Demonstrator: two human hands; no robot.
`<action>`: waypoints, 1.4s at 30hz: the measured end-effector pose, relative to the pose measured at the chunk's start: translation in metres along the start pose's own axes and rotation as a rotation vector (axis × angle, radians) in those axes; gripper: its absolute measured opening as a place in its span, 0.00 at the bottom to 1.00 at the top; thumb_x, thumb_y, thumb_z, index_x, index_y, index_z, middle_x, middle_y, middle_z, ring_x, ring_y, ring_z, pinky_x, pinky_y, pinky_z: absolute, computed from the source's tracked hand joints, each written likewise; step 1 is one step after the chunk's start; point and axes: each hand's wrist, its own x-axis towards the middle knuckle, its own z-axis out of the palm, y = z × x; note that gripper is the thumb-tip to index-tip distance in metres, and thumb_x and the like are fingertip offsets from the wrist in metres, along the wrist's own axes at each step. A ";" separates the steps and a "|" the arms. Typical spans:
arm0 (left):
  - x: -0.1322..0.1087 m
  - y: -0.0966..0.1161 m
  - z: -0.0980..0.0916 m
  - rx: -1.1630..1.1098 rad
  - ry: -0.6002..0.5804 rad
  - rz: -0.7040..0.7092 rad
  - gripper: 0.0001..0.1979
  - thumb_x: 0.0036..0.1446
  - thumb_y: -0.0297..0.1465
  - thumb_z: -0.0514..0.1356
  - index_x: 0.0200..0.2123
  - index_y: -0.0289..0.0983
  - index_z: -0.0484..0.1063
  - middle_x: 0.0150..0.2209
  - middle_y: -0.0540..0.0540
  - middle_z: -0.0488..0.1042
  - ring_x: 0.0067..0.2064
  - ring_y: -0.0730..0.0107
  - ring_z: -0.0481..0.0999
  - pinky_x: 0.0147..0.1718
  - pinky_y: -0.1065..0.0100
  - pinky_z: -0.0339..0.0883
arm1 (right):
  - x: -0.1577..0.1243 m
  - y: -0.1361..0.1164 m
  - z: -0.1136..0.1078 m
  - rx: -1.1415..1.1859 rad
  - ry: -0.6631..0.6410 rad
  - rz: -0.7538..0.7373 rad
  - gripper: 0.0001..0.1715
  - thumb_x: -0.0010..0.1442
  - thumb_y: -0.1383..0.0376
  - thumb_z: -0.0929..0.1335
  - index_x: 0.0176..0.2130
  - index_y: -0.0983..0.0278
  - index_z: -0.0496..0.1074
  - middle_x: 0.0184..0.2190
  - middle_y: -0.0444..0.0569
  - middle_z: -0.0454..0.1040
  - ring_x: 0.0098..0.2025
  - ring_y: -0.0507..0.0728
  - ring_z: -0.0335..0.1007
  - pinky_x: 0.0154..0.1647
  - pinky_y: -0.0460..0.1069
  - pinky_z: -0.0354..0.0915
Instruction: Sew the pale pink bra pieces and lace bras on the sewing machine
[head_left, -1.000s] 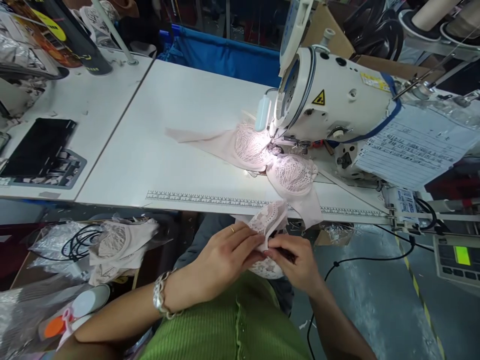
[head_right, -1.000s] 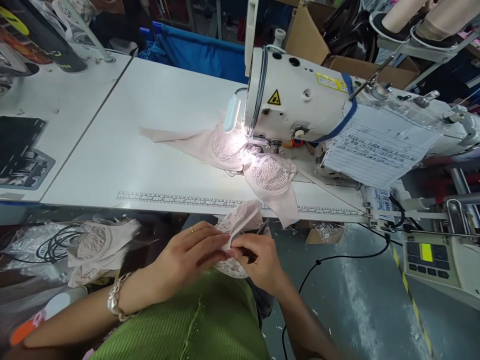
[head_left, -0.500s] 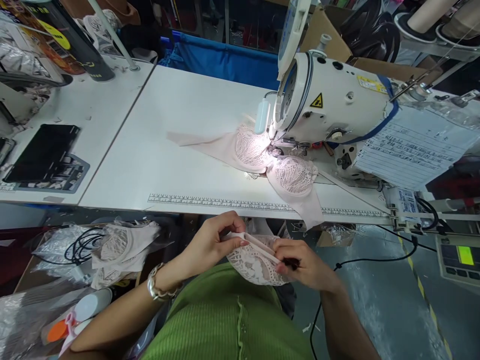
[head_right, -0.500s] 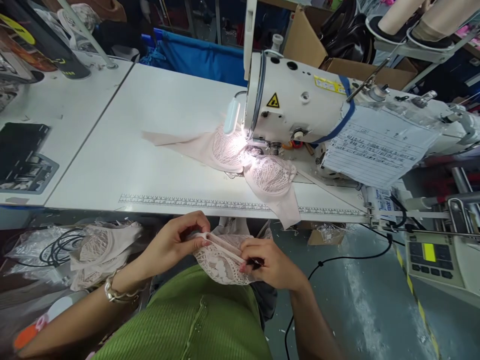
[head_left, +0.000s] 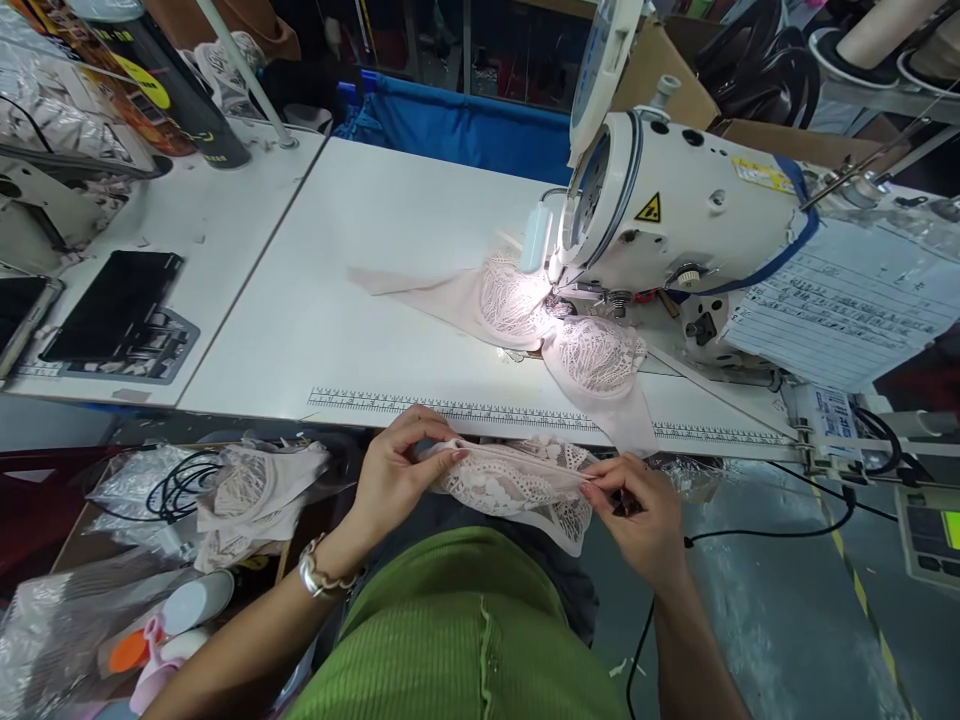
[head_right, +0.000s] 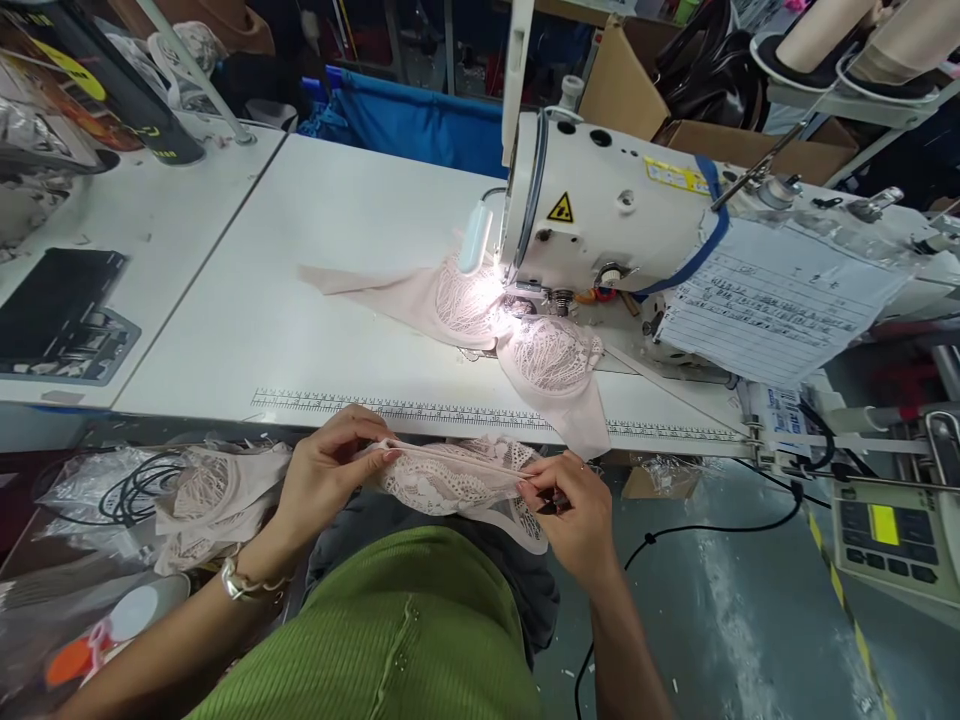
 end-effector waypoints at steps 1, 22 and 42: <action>0.000 0.000 0.000 0.022 0.005 0.005 0.02 0.53 0.30 0.68 0.29 0.39 0.79 0.32 0.47 0.75 0.36 0.68 0.73 0.37 0.68 0.68 | -0.001 -0.001 0.003 -0.018 0.030 -0.005 0.12 0.62 0.66 0.72 0.27 0.59 0.69 0.29 0.46 0.79 0.28 0.54 0.73 0.26 0.48 0.66; -0.001 0.013 0.019 0.125 -0.637 0.167 0.09 0.64 0.34 0.61 0.47 0.39 0.73 0.50 0.40 0.70 0.52 0.61 0.72 0.51 0.62 0.69 | 0.030 -0.033 0.011 0.183 -0.381 0.147 0.07 0.60 0.68 0.70 0.29 0.60 0.75 0.25 0.44 0.70 0.29 0.52 0.64 0.29 0.47 0.60; 0.012 0.017 0.034 -0.124 -0.645 0.057 0.12 0.67 0.34 0.56 0.31 0.36 0.69 0.42 0.41 0.74 0.42 0.67 0.74 0.39 0.69 0.68 | 0.022 -0.006 0.016 0.394 -0.269 0.202 0.11 0.66 0.58 0.68 0.33 0.61 0.71 0.35 0.50 0.78 0.28 0.51 0.68 0.25 0.46 0.63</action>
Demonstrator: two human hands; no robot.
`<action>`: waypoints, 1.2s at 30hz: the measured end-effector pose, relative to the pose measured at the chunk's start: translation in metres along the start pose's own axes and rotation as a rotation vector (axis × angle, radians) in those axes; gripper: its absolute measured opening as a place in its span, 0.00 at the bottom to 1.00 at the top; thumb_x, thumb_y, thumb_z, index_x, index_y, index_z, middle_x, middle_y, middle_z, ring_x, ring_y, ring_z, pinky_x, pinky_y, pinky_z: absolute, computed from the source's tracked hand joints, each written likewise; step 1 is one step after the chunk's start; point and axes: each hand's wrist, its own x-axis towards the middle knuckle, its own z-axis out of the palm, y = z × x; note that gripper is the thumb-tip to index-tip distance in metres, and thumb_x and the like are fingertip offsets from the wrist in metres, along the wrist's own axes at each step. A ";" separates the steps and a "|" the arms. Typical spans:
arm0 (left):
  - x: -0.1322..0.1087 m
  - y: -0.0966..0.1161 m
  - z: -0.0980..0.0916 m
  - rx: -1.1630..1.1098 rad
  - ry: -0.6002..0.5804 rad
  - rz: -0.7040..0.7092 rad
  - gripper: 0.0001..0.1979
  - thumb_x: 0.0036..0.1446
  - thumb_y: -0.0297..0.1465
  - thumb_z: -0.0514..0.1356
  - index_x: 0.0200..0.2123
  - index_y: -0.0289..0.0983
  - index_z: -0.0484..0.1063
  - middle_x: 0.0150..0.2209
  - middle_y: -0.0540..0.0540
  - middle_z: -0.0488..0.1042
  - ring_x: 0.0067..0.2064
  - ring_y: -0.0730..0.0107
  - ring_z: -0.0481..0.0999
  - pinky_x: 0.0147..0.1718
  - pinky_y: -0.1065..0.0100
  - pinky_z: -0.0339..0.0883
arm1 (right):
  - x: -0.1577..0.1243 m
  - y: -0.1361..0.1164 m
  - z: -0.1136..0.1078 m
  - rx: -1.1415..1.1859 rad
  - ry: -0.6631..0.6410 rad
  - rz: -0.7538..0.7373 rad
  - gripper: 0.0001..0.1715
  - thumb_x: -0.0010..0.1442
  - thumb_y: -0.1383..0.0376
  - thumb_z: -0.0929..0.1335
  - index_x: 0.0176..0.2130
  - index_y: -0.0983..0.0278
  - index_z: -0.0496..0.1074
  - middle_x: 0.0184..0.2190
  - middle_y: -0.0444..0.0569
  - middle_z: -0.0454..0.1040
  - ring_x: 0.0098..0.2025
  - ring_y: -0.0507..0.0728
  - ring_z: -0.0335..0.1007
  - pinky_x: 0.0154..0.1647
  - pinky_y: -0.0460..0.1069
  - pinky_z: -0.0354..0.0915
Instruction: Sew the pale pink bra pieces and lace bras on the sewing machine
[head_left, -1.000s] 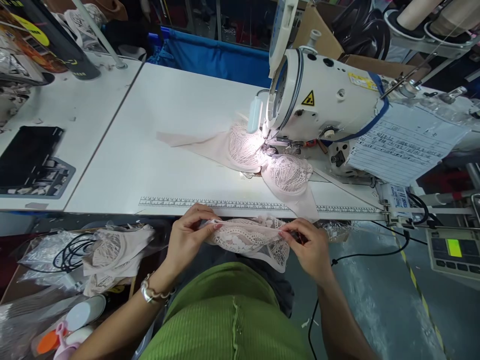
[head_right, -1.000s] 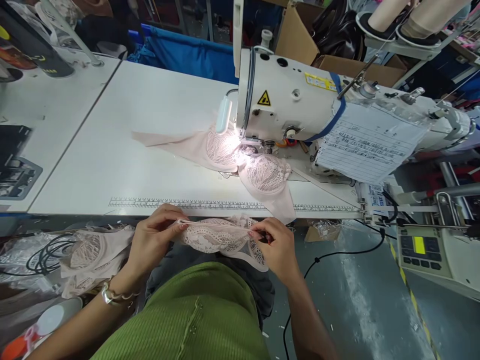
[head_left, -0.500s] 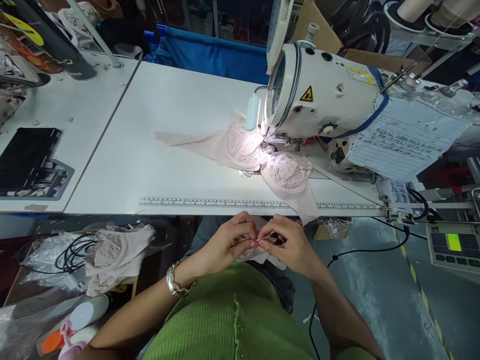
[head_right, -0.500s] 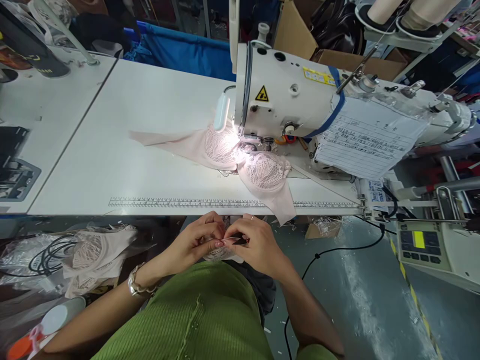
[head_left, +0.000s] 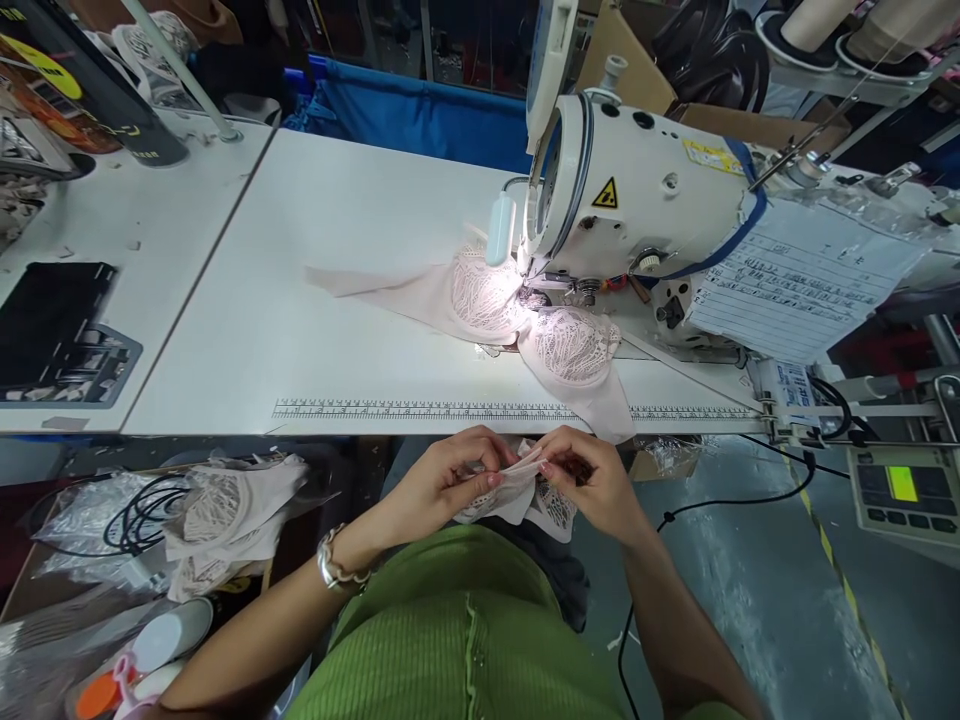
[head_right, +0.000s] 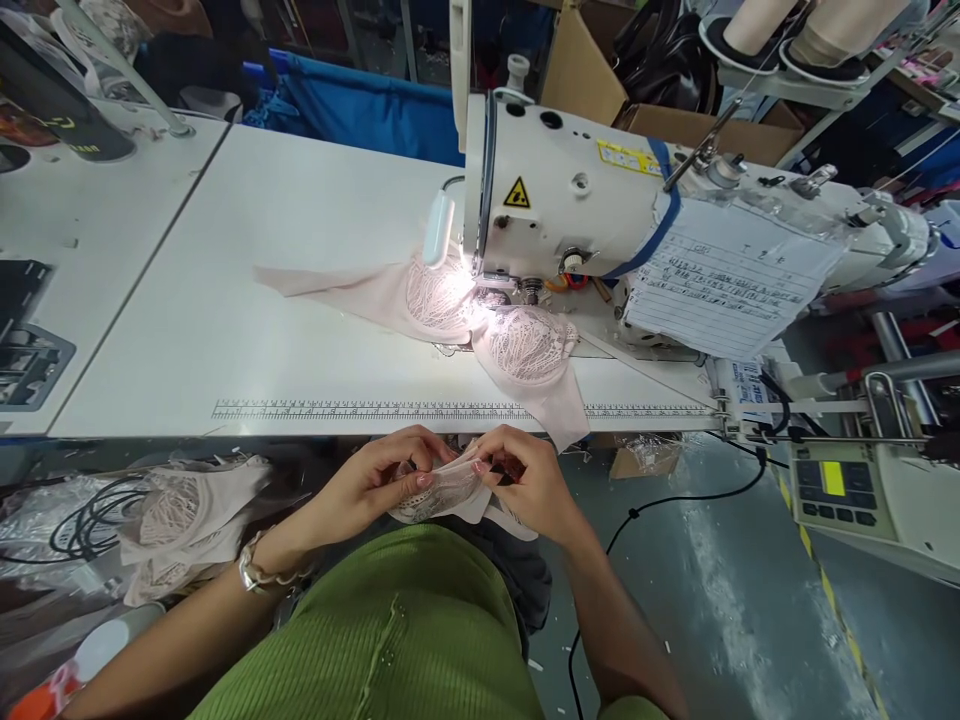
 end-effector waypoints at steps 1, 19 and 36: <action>-0.001 0.001 0.000 -0.017 -0.006 -0.017 0.13 0.68 0.35 0.56 0.31 0.36 0.68 0.41 0.41 0.75 0.41 0.68 0.74 0.38 0.69 0.67 | 0.000 0.000 0.001 0.022 0.018 0.021 0.12 0.66 0.57 0.68 0.33 0.61 0.71 0.34 0.50 0.77 0.27 0.51 0.68 0.25 0.46 0.63; 0.007 -0.001 0.025 0.004 0.166 -0.218 0.10 0.58 0.39 0.65 0.35 0.37 0.78 0.32 0.46 0.80 0.33 0.69 0.75 0.31 0.72 0.68 | -0.005 -0.012 0.027 0.142 0.153 0.133 0.13 0.63 0.56 0.70 0.36 0.59 0.64 0.26 0.40 0.69 0.23 0.49 0.62 0.23 0.44 0.59; 0.016 0.005 0.018 -0.205 0.125 -0.362 0.13 0.55 0.38 0.64 0.29 0.32 0.80 0.26 0.46 0.76 0.27 0.74 0.68 0.27 0.74 0.60 | -0.001 -0.008 0.009 0.179 -0.129 0.293 0.21 0.68 0.45 0.63 0.44 0.59 0.69 0.28 0.42 0.67 0.30 0.53 0.66 0.31 0.47 0.62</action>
